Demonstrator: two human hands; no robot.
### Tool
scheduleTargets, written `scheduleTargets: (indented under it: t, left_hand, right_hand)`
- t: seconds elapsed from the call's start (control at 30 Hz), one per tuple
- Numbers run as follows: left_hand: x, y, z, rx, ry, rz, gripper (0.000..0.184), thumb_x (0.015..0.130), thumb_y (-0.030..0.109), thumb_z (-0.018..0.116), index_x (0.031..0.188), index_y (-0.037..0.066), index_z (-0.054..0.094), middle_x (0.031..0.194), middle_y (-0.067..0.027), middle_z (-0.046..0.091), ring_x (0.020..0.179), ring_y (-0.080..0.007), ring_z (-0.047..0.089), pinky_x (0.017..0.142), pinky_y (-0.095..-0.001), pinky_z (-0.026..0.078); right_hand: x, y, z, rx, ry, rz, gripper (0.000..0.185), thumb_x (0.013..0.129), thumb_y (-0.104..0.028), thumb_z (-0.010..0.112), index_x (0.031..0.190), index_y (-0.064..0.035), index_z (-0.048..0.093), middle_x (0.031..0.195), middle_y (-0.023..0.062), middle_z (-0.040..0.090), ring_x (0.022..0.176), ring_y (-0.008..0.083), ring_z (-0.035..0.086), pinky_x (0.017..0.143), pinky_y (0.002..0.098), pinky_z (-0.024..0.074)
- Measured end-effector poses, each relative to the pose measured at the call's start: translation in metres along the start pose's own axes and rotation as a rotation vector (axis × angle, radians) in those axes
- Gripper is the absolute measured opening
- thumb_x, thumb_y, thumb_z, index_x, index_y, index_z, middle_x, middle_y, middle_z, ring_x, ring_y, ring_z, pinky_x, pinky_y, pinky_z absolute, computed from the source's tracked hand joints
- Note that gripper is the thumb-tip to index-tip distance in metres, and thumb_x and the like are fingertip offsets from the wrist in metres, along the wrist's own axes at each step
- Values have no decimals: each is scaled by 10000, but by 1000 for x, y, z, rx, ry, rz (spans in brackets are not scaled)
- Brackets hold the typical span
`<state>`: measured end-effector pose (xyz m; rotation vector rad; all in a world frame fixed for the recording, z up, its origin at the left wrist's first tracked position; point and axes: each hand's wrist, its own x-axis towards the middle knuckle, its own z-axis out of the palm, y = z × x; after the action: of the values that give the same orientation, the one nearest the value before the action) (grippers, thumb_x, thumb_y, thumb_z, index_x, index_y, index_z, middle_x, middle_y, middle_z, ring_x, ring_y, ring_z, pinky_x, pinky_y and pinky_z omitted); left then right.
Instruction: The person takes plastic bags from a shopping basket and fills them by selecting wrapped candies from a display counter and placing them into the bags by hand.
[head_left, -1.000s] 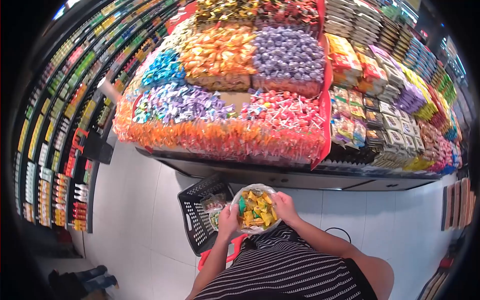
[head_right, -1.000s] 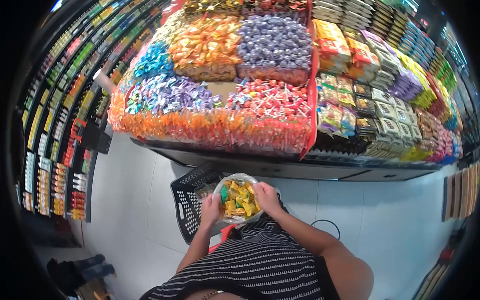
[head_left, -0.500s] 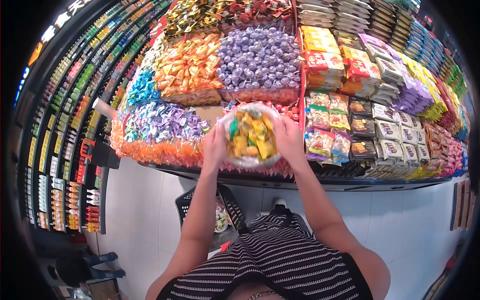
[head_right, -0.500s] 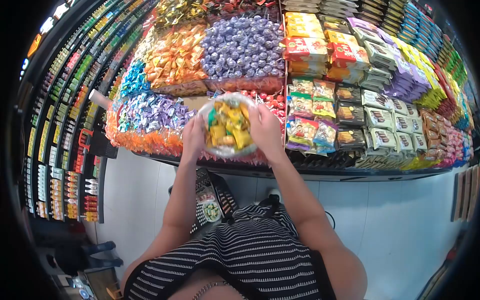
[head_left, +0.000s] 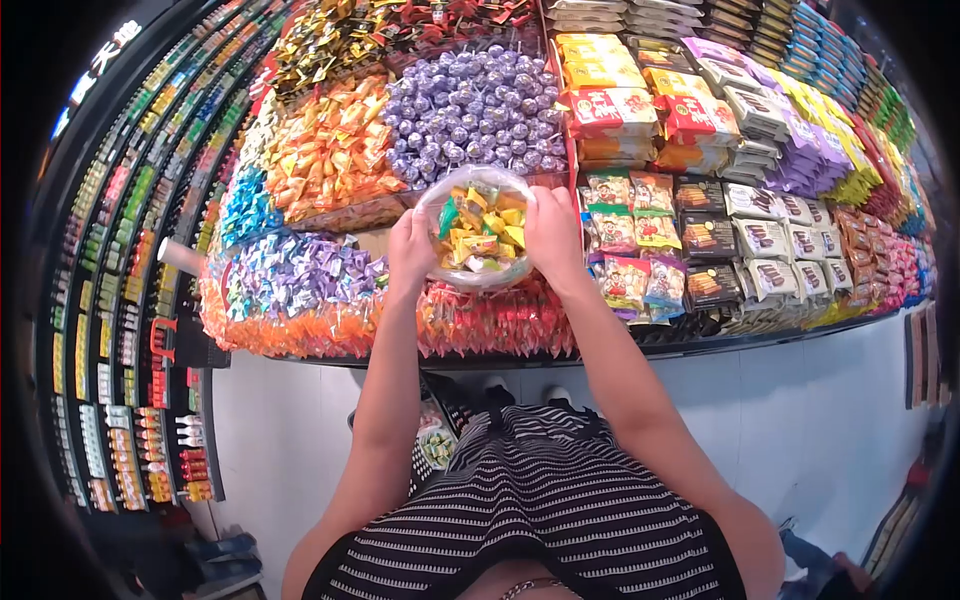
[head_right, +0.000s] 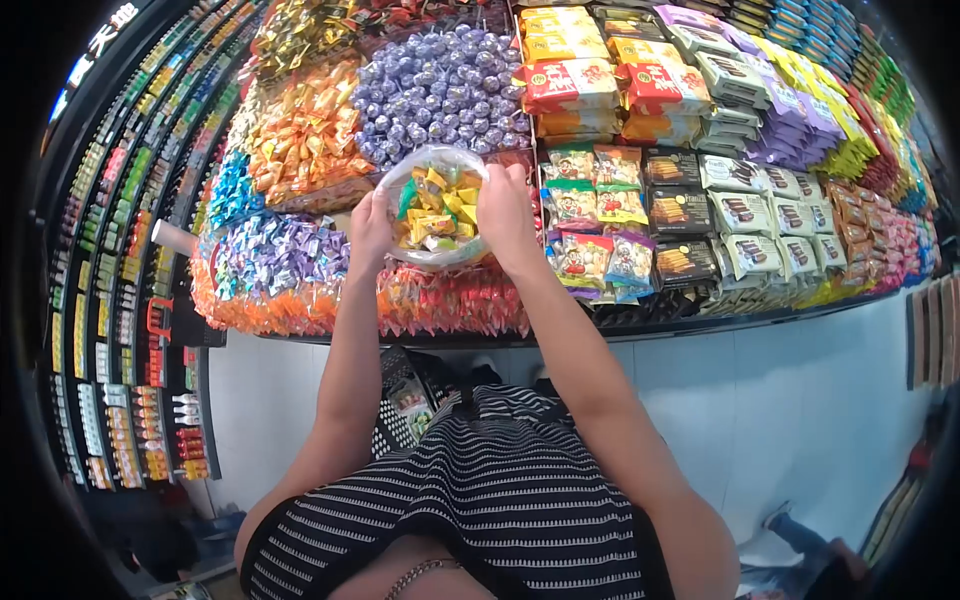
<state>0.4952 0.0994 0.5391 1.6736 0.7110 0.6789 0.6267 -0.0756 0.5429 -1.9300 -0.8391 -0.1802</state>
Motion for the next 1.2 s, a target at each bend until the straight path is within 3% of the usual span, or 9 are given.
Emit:
scheduleTargets:
  t: [0.2, 0.27, 0.3, 0.43, 0.53, 0.63, 0.8, 1.07, 1.2]
  left_hand:
    - [33, -32, 19, 139, -130, -1, 385, 1010, 324, 491, 852, -10, 599, 676, -3, 543, 620, -96, 486, 560, -297, 406]
    - [40, -50, 18, 105, -246, 24, 329, 1025, 323, 492, 874, 47, 589, 663, 63, 492, 569, -46, 442, 493, -243, 346]
    - [38, -45, 12, -20, -344, -86, 316, 1026, 312, 496, 910, 33, 589, 706, 62, 509, 633, -44, 468, 544, -236, 374]
    - [31, -36, -2, -204, -406, -31, 322, 1030, 303, 495, 1040, 3, 610, 846, 24, 572, 779, -56, 505, 695, -245, 427]
    - [27, -29, -5, -140, -443, -66, 319, 1026, 301, 492, 965, 8, 603, 791, 15, 568, 720, -60, 493, 646, -255, 421]
    - [28, -40, -3, -141, -514, -35, 282, 1022, 280, 508, 976, 17, 597, 803, 3, 589, 694, -54, 514, 607, -244, 430]
    - [20, -30, -26, -271, -559, -246, 213, 1007, 229, 546, 1085, 30, 552, 753, -21, 594, 549, -70, 539, 471, -214, 428]
    - [-45, -26, -103, -217, -511, -63, 125, 987, 103, 533, 1063, 9, 563, 755, -8, 573, 640, -57, 540, 560, -203, 430]
    - [-96, -35, -108, -176, -489, -284, 97, 974, 87, 546, 987, 5, 597, 788, -9, 600, 679, -59, 552, 603, -203, 440]
  right_hand:
    - [8, 12, 1, -221, 2, 45, 245, 916, -101, 531, 1123, 25, 572, 1006, 236, 549, 952, 422, 573, 833, 489, 477]
    - [5, 19, 3, -267, -18, 138, 284, 910, -113, 541, 1162, 17, 553, 1028, 249, 572, 984, 423, 575, 859, 477, 474]
    - [3, 19, 2, -256, 29, 151, 283, 907, -113, 544, 1158, 17, 546, 1036, 256, 585, 999, 421, 577, 862, 475, 477]
    - [-3, -13, -6, -123, 174, 266, 264, 887, -78, 564, 1138, 2, 541, 1041, 259, 619, 1013, 410, 587, 862, 481, 472]
    - [-7, -23, -3, -59, 243, 405, 258, 872, -85, 605, 1117, -24, 551, 1016, 231, 614, 1002, 398, 588, 848, 485, 463]
    - [-21, -9, 5, -369, 116, 321, 291, 864, -148, 659, 1125, -54, 570, 993, 195, 574, 989, 386, 588, 833, 462, 478]
    - [-44, -39, -8, -292, 262, 291, 314, 868, -143, 660, 1149, -27, 582, 1083, 184, 552, 980, 362, 578, 849, 439, 478]
    - [-115, -55, -7, -191, 223, 3, 191, 811, -3, 642, 998, -39, 645, 940, 119, 584, 897, 302, 587, 791, 386, 481]
    - [-98, -49, -6, -122, 136, 0, 182, 783, 3, 651, 959, -43, 659, 916, 101, 595, 884, 296, 589, 779, 381, 480]
